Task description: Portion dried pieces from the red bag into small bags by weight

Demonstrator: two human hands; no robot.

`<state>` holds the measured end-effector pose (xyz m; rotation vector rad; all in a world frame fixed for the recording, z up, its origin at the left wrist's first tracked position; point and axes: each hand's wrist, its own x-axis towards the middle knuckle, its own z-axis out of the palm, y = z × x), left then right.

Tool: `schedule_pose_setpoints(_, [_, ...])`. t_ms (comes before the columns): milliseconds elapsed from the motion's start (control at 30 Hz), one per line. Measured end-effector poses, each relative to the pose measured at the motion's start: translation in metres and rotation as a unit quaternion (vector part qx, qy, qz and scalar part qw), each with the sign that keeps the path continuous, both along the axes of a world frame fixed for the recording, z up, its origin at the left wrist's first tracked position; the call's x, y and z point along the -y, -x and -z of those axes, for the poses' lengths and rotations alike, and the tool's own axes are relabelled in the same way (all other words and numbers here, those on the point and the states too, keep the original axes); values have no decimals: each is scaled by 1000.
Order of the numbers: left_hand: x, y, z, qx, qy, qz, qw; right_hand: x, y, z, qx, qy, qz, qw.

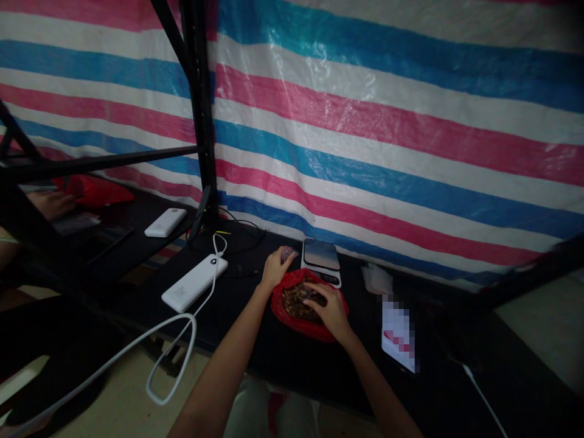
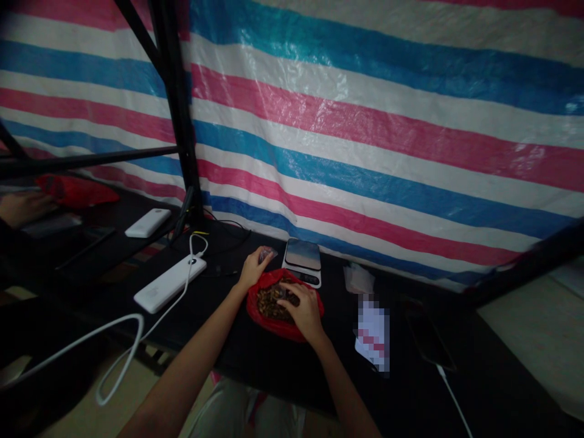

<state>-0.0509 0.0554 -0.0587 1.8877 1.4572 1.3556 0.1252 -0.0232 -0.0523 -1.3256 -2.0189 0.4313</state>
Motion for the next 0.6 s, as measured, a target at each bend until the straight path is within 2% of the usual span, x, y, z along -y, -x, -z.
schedule_pose_setpoints(167, [-4, 1, 0, 12, -12, -6, 1000, -7, -10, -3, -161, 47, -14, 986])
schedule_pose_setpoints(300, [-7, 3, 1, 17, -25, -25, 999, -18, -22, -14, -240, 60, 27, 969])
schedule_pose_setpoints(467, [-7, 3, -2, -20, -63, -33, 997, -47, -46, -20, -308, 11, 90, 947])
schedule_pose_setpoints(600, [-6, 1, -7, -68, -77, -49, 994, -71, -57, -15, -339, -29, 140, 930])
